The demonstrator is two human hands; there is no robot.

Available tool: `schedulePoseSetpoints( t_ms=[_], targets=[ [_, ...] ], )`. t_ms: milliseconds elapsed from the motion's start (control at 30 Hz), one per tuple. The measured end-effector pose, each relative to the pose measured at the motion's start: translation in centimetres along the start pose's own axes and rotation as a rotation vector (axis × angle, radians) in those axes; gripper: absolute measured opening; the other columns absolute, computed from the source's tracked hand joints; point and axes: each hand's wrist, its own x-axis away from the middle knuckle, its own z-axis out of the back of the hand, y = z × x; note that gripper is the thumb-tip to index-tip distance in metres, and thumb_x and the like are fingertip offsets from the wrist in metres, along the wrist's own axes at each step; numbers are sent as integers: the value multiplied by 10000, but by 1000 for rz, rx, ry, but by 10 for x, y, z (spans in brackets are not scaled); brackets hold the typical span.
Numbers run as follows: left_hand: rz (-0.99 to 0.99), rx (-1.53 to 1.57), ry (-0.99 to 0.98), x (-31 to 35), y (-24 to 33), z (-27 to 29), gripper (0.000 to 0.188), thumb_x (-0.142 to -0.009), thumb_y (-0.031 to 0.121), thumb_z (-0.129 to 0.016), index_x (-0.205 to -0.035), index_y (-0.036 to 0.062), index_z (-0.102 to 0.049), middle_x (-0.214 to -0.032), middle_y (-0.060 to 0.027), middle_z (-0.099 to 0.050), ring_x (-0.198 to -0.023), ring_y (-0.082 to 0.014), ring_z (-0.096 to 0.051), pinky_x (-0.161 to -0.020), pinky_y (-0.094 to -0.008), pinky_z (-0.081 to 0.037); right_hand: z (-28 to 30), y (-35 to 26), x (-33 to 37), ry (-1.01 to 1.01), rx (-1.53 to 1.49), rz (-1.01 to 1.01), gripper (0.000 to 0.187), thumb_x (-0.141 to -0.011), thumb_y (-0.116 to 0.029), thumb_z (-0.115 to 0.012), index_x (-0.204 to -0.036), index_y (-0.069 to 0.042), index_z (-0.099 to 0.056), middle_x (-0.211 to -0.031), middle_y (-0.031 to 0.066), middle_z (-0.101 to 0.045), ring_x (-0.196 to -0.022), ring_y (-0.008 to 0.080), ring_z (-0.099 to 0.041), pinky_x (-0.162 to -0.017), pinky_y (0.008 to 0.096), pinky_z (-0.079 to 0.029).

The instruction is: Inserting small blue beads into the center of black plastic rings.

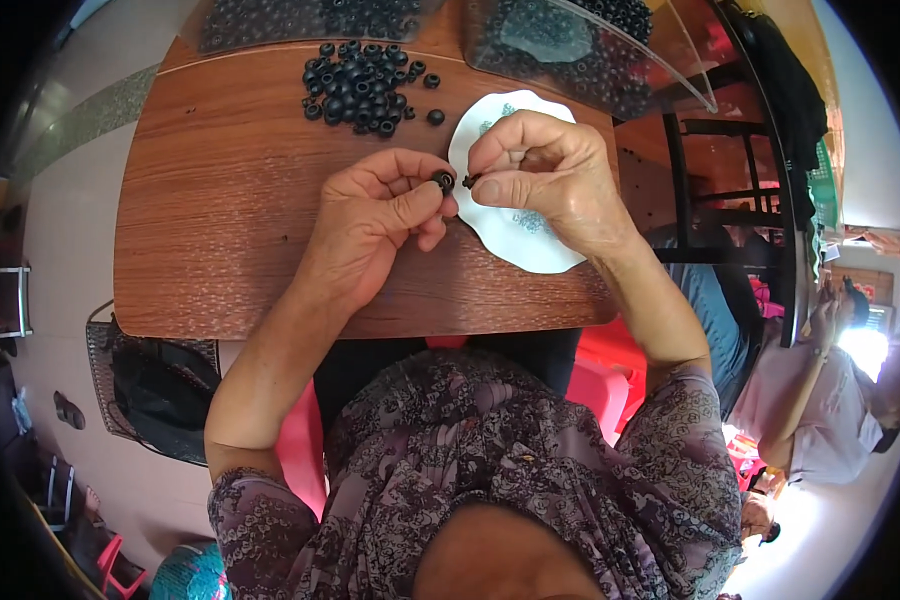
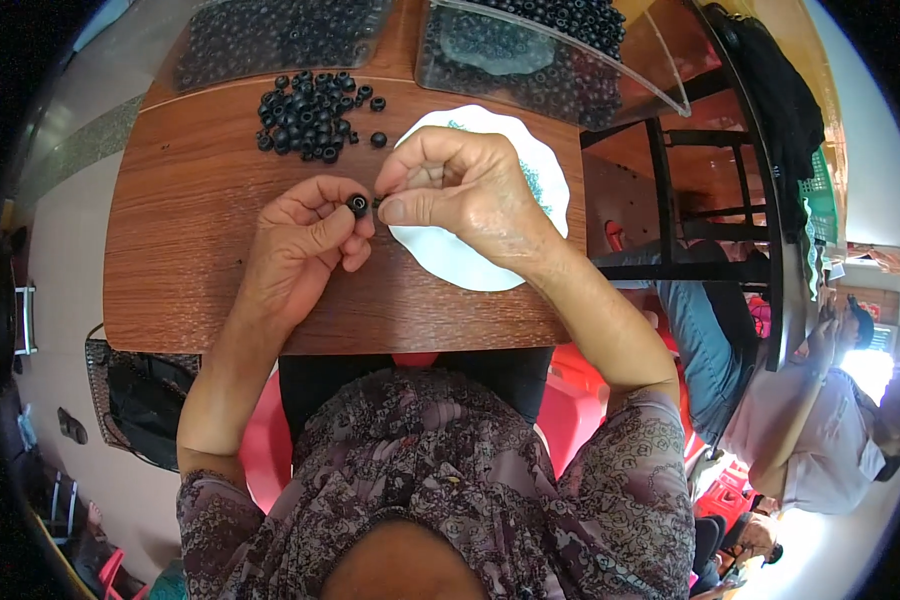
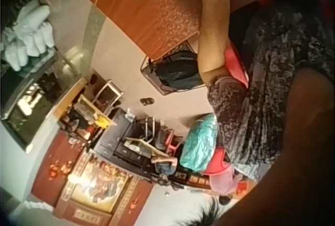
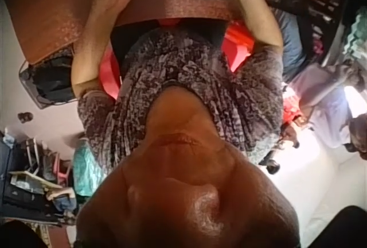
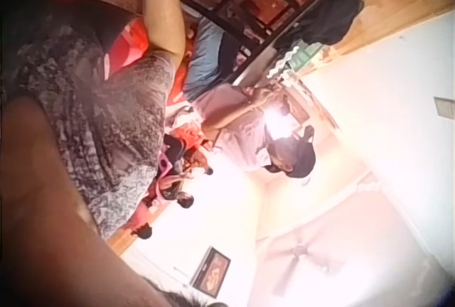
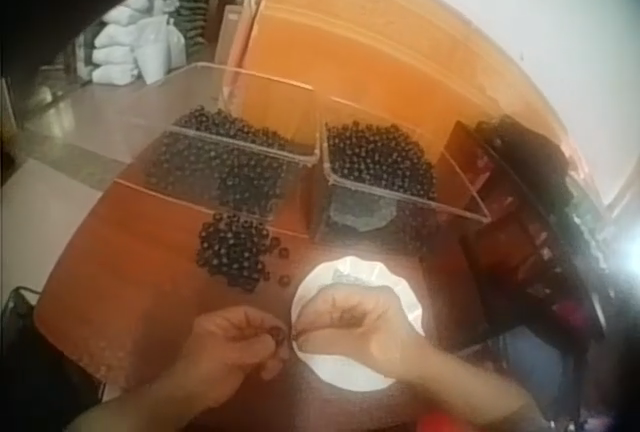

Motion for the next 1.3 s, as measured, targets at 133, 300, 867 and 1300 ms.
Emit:
schedulePoseSetpoints(
  t_ms=[133, 300, 867, 1300],
  targets=[
    [9, 14, -19, 1, 0, -1, 180, -832, 27, -612, -995, -44, -583, -809, -123, -629, -633, -138, -564, -548, -236, -454, -6, 3, 4, 77, 56, 64, 209, -691, 61, -713, -878, 15, -631, -813, 47, -632, -716, 89, -596, -660, 217, -491],
    [34, -1, -12, 2, 1, 0, 203, -828, 26, -617, -1013, -49, -579, -813, -124, -634, -641, -131, -577, -552, -226, -470, -9, 5, 4, 98, 259, 202, 195, -664, 75, -721, -829, 15, -635, -835, 47, -621, -744, 93, -571, -674, 231, -467],
    [48, -79, 63, 1, 1, -2, 178, -824, 27, -621, -979, -55, -592, -771, -108, -635, -590, -108, -562, -515, -209, -449, -14, 1, -4, 63, 503, 444, 147, -596, 49, -737, -707, -1, -653, -777, 78, -622, -762, 158, -587, -677, 268, -465],
    [41, -118, 97, 1, -2, 1, 164, -818, 32, -630, -960, -42, -597, -738, -84, -630, -556, -100, -541, -496, -208, -433, -13, 4, -2, 29, 378, 292, 117, -665, 39, -712, -766, -5, -674, -838, 75, -627, -804, 146, -580, -707, 269, -466]
  ],
)
